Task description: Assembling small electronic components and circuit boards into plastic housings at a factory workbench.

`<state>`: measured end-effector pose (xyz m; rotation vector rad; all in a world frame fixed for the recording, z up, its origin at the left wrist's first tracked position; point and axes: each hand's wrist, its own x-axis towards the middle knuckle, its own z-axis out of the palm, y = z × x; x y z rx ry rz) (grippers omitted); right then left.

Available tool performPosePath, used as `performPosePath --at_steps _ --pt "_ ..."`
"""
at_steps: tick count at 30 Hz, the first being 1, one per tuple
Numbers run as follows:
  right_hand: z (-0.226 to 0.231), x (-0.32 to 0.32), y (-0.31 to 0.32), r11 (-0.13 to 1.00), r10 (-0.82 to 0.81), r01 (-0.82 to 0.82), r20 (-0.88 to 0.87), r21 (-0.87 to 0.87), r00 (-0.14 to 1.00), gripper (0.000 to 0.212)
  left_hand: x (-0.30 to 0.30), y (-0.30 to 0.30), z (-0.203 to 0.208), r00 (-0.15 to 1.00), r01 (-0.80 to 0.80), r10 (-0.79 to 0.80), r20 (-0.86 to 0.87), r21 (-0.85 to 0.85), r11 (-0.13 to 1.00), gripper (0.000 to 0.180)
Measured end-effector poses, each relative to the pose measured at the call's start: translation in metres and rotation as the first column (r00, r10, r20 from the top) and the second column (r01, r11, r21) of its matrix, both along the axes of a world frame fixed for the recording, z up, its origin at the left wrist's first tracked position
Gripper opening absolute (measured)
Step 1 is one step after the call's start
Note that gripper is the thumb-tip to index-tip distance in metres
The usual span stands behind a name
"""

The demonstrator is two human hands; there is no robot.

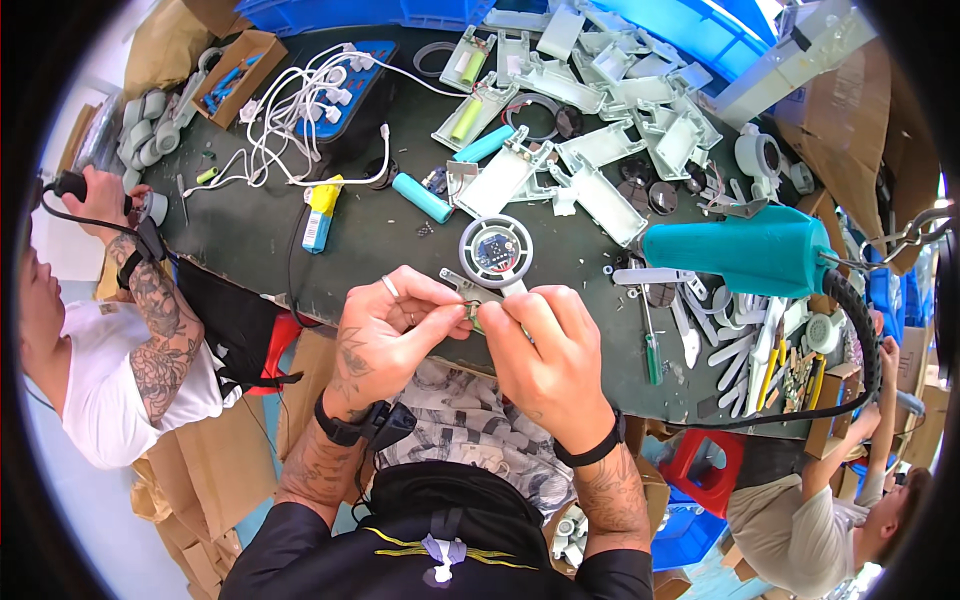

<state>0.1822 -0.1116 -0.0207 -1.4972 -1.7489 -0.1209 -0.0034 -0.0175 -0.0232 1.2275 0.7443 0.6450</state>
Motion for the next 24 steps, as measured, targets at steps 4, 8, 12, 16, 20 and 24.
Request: performPosePath --at_steps 4,8,12,16,20,24 --pt "-0.0003 -0.0012 0.0026 0.999 -0.033 0.033 -0.085 0.000 0.996 0.026 0.0015 -0.0025 -0.0007 0.998 -0.036 0.035 0.045 0.021 0.999 0.012" --pt "-0.0005 -0.0027 0.0021 0.998 -0.068 0.068 -0.149 -0.010 0.986 0.027 0.0028 -0.0036 0.0009 0.998 -0.041 0.040 0.039 0.011 0.999 0.012" --pt "-0.0010 -0.0031 0.0027 0.999 -0.048 0.048 -0.117 -0.005 0.992 0.027 0.0025 -0.0027 0.0011 0.999 -0.036 0.036 0.039 0.003 0.999 0.011" --pt "-0.0015 -0.0029 0.0029 1.000 -0.025 0.025 -0.097 -0.001 0.995 0.028 0.0007 -0.0027 0.0002 0.999 -0.028 0.028 0.038 -0.007 1.000 0.011" --pt "-0.0026 -0.0021 0.0021 1.000 -0.010 0.010 -0.076 0.004 0.997 0.029 0.0014 -0.0025 -0.0012 0.999 -0.031 0.031 0.044 -0.016 0.999 0.011" --pt "0.0029 -0.0018 0.0006 0.998 -0.021 0.013 -0.121 -0.068 0.992 0.025 0.0035 -0.0026 -0.0023 0.996 -0.056 0.057 0.075 -0.023 0.998 0.015"
